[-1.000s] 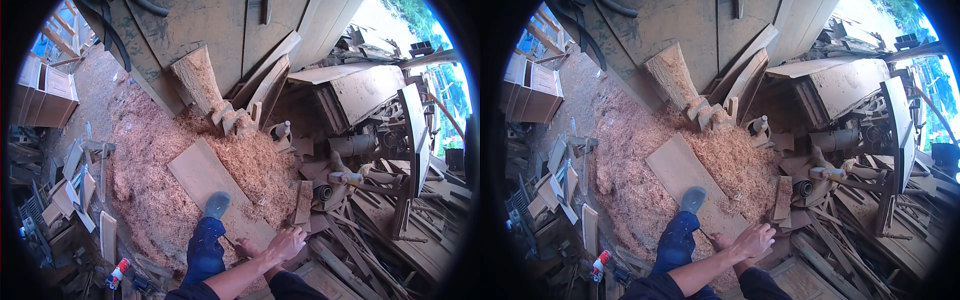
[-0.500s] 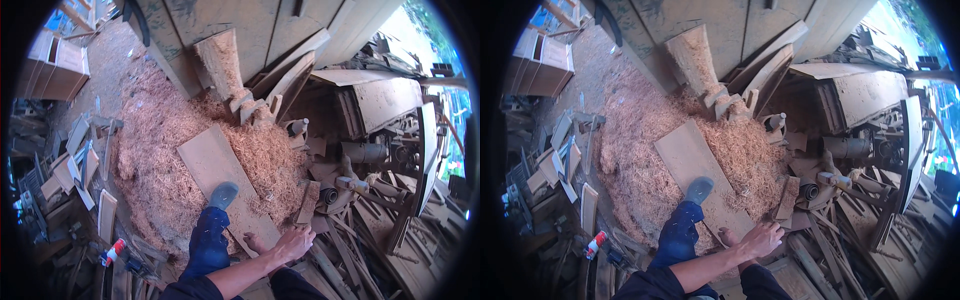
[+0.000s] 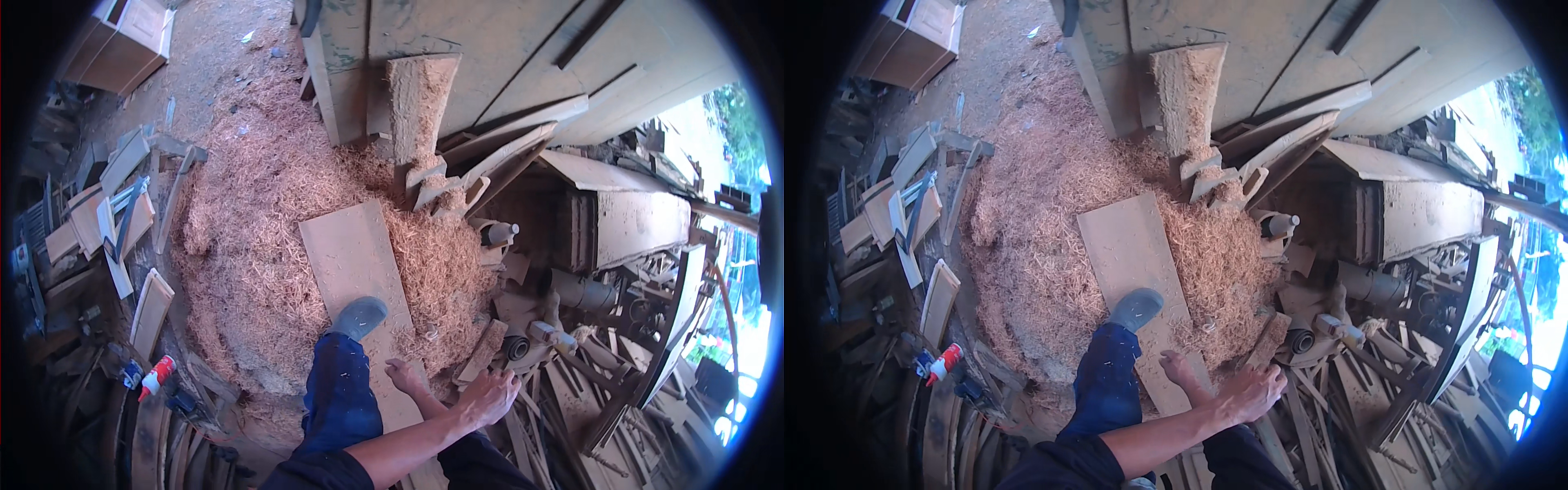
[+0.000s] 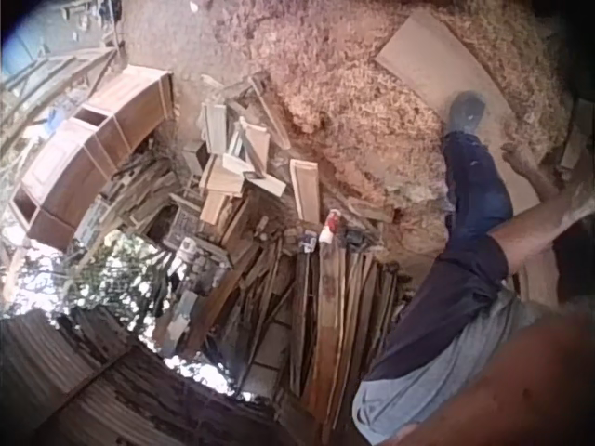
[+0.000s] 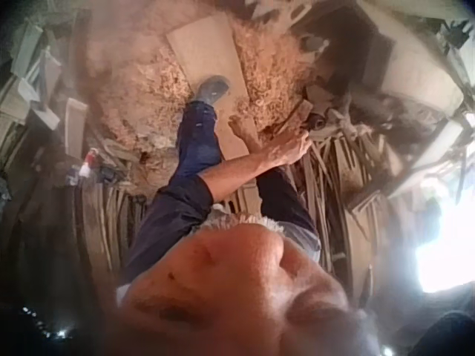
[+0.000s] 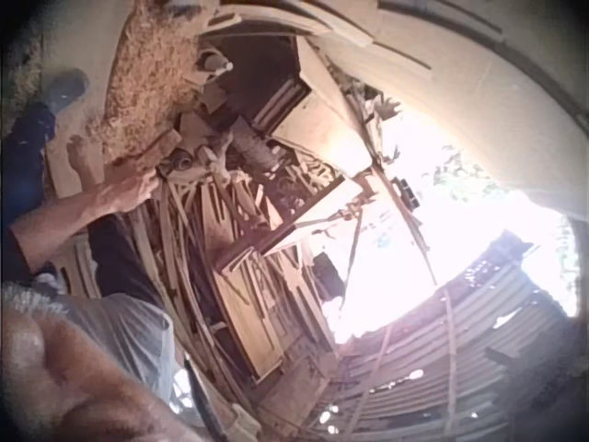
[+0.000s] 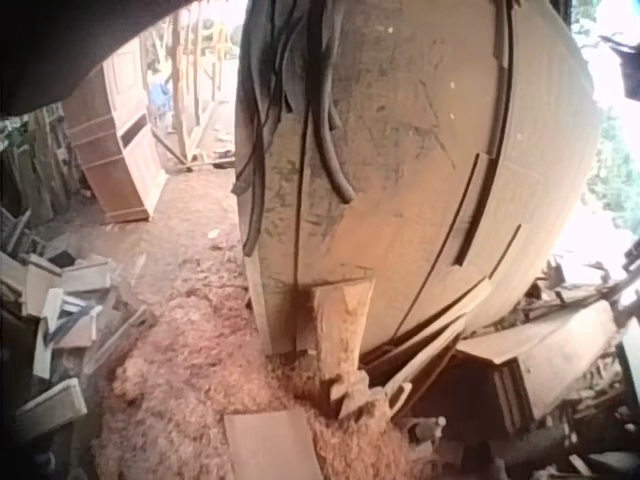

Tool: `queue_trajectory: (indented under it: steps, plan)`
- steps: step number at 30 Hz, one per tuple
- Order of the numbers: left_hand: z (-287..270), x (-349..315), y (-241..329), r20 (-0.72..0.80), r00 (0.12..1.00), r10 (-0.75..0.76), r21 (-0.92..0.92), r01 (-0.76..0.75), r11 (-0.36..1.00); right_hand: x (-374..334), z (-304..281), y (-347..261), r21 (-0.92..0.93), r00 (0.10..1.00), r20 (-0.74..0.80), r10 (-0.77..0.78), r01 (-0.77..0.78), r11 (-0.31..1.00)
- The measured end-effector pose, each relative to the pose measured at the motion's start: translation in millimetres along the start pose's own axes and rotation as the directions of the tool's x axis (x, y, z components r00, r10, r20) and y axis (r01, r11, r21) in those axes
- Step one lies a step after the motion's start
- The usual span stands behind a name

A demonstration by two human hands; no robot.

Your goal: The person marks lines on wooden boards using a square ruler and a pencil. They apply wood glue from a bottle to the edges of the boards and join them together to assemble a frame.

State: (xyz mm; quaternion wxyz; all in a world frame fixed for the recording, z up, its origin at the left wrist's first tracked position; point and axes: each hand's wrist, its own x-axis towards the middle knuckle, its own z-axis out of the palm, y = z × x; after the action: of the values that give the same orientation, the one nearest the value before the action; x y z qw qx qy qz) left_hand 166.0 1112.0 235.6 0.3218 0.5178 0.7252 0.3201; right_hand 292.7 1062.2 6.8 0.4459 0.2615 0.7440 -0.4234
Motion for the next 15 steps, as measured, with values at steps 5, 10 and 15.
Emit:
queue_trajectory:
  steps: [5,10,15]
  plan:
    - [8,-10,19,0.027,1.000,-0.008,-0.104,0.011,0.994,-14,-15,-32,0.254,0.987,-0.154,-0.052,0.090,0.963]
    - [39,-33,44,0.037,0.996,0.083,-0.142,-0.077,0.987,-77,24,-5,0.407,0.973,-0.224,0.045,0.052,0.912]
    - [69,-74,57,-0.006,0.990,0.144,-0.126,-0.144,0.982,-170,131,67,0.358,0.939,-0.337,0.064,0.064,0.932]
